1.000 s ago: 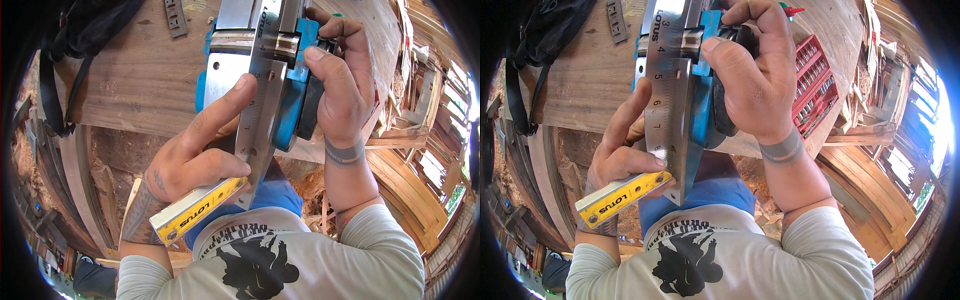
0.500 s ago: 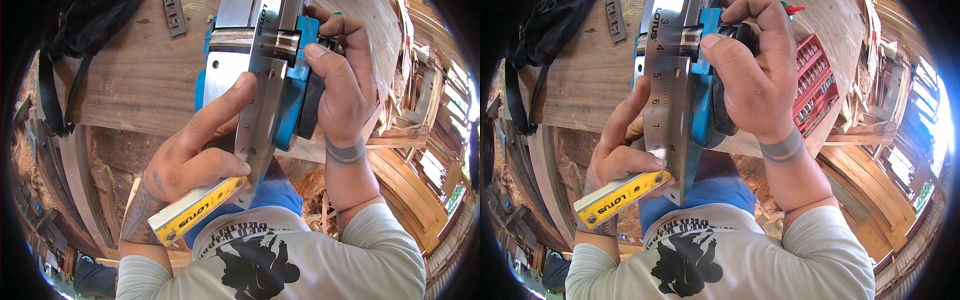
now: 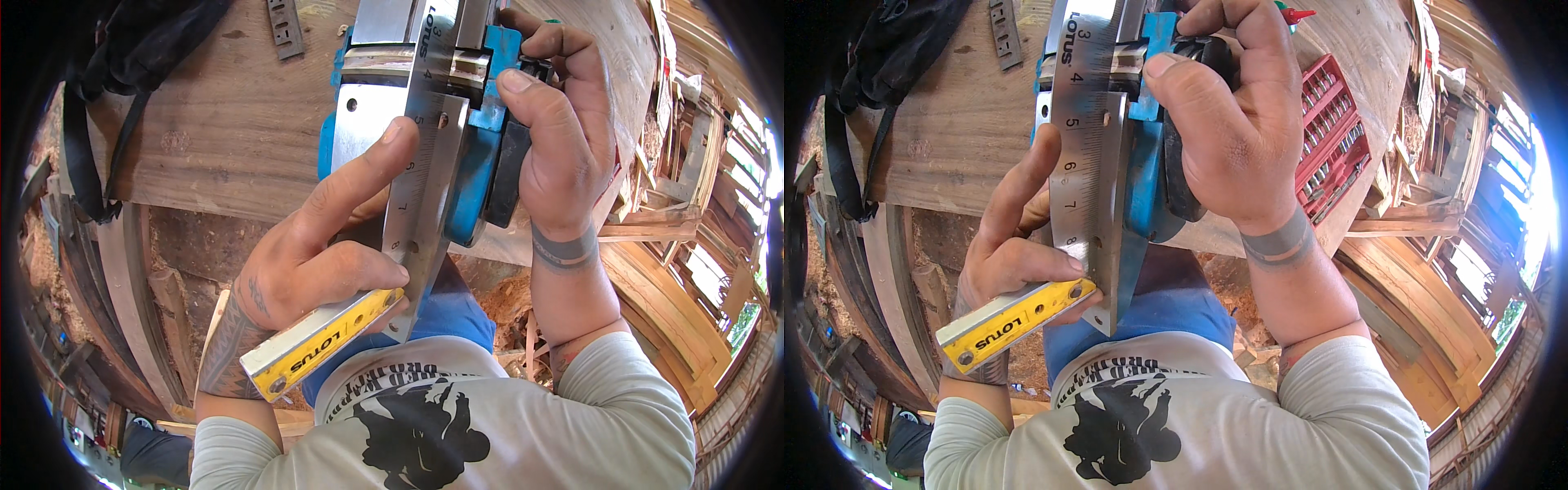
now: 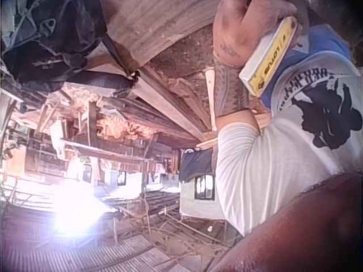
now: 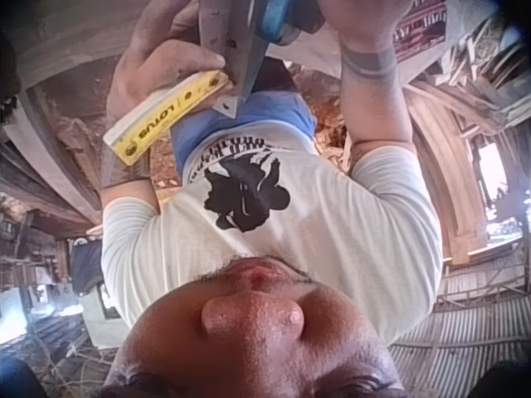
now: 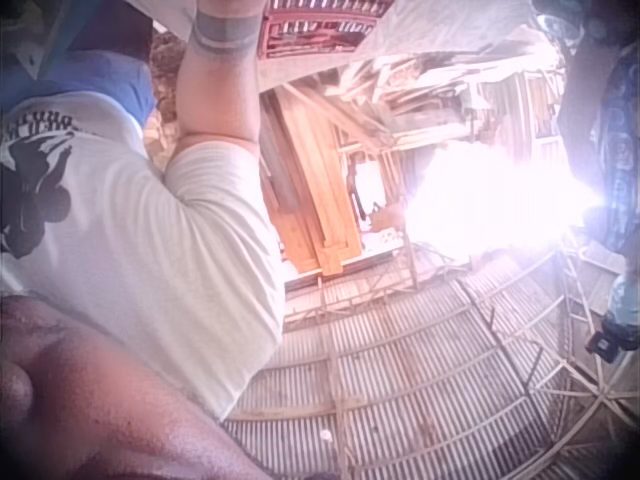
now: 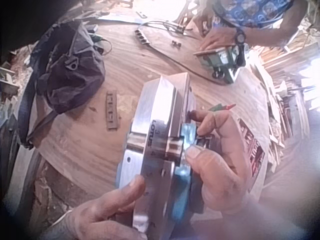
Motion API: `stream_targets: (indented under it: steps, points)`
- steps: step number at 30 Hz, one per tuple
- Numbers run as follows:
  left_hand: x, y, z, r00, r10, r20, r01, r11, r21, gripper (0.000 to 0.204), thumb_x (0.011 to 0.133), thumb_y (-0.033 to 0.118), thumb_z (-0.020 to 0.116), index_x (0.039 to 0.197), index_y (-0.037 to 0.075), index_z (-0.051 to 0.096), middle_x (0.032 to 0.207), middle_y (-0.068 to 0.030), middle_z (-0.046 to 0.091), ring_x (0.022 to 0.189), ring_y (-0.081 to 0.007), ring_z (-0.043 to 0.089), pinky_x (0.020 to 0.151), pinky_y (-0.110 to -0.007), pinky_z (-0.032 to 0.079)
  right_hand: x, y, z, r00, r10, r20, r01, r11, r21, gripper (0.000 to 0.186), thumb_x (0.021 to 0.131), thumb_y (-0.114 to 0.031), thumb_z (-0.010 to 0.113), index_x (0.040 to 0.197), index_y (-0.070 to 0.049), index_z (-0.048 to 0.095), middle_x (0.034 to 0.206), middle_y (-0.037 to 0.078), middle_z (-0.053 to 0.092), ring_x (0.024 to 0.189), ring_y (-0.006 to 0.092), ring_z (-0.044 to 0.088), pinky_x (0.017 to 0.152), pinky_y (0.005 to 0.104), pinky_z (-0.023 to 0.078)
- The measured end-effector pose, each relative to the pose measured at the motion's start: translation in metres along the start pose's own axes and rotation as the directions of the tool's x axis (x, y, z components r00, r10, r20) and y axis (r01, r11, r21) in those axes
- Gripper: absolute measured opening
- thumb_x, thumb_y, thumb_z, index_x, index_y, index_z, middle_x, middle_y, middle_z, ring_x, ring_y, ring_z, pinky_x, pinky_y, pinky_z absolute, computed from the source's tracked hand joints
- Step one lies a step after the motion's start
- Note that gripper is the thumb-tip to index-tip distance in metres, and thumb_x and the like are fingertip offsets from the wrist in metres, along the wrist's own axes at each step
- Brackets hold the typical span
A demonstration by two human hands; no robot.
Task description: The person uses a metal square to check the alignment of an electric planer and adjusts its components by hand on a workbench.
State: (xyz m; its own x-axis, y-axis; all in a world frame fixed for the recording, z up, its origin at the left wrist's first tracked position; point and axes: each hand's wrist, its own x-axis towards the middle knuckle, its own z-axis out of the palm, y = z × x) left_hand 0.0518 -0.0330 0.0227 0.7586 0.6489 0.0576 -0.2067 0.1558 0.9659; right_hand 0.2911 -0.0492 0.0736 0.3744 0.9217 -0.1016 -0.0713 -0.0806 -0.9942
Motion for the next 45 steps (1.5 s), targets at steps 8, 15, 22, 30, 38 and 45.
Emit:
stream_targets:
  steps: [8,15,22,30,38,45]
  points:
    - [-0.002,0.002,0.000,0.983,-0.184,0.013,0.182,0.956,-0.231,0.047,0.068,0.006,0.095,0.109,0.023,0.082,0.172,-0.0126,0.038,0.149,-0.0336,0.052,0.122,-0.041,0.046,0.001,0.005,-0.004,0.996,-0.065,0.058,0.062,0.996,0.063,0.032,0.088,-0.003,0.057,0.118,-0.006,0.047,0.140,0.016,0.049,0.110,0.0159,0.053,0.101,0.0326,0.044]
    - [-0.002,-0.002,-0.001,0.990,-0.135,-0.029,0.128,0.976,-0.175,0.052,0.066,-0.002,0.093,0.112,0.020,0.083,0.172,-0.0114,0.039,0.151,-0.0303,0.050,0.123,-0.042,0.046,-0.001,-0.002,0.001,0.999,-0.033,0.026,0.033,0.999,0.007,0.031,0.090,-0.003,0.057,0.119,-0.006,0.047,0.139,0.016,0.050,0.109,0.0153,0.053,0.099,0.0318,0.044]
    - [0.000,0.000,0.001,1.000,0.001,-0.006,-0.001,0.999,-0.041,0.040,0.066,0.005,0.097,0.101,0.021,0.081,0.172,-0.0138,0.038,0.151,-0.0344,0.050,0.121,-0.043,0.047,0.000,0.006,-0.001,0.997,-0.076,0.032,0.075,0.996,0.037,0.030,0.090,-0.003,0.057,0.119,-0.005,0.047,0.139,0.017,0.050,0.111,0.0158,0.053,0.101,0.0323,0.044]
    - [-0.002,0.000,0.000,1.000,-0.016,-0.016,0.016,1.000,-0.025,0.036,0.067,0.009,0.098,0.096,0.022,0.080,0.172,-0.0154,0.037,0.151,-0.0372,0.049,0.120,-0.044,0.049,-0.001,0.003,0.002,0.999,-0.052,0.013,0.052,0.997,0.049,0.030,0.090,-0.002,0.056,0.119,-0.005,0.047,0.139,0.017,0.049,0.112,0.0164,0.053,0.102,0.0330,0.044]
    - [0.002,-0.004,0.000,0.994,0.106,-0.004,-0.106,0.994,0.009,0.036,0.066,0.009,0.098,0.095,0.022,0.080,0.173,-0.0145,0.037,0.149,-0.0361,0.052,0.118,-0.042,0.050,0.001,0.010,-0.004,0.991,-0.124,0.045,0.125,0.992,-0.019,0.029,0.090,-0.002,0.056,0.118,-0.004,0.048,0.139,0.018,0.050,0.114,0.0171,0.052,0.105,0.0339,0.042]
    - [0.002,-0.003,0.002,0.998,0.057,-0.010,-0.057,0.998,-0.022,0.036,0.066,0.010,0.098,0.095,0.022,0.079,0.173,-0.0159,0.036,0.149,-0.0388,0.052,0.117,-0.044,0.051,0.001,0.009,-0.003,0.995,-0.097,0.035,0.096,0.995,0.024,0.029,0.090,-0.002,0.056,0.118,-0.004,0.047,0.139,0.018,0.049,0.116,0.0175,0.052,0.106,0.0342,0.041]
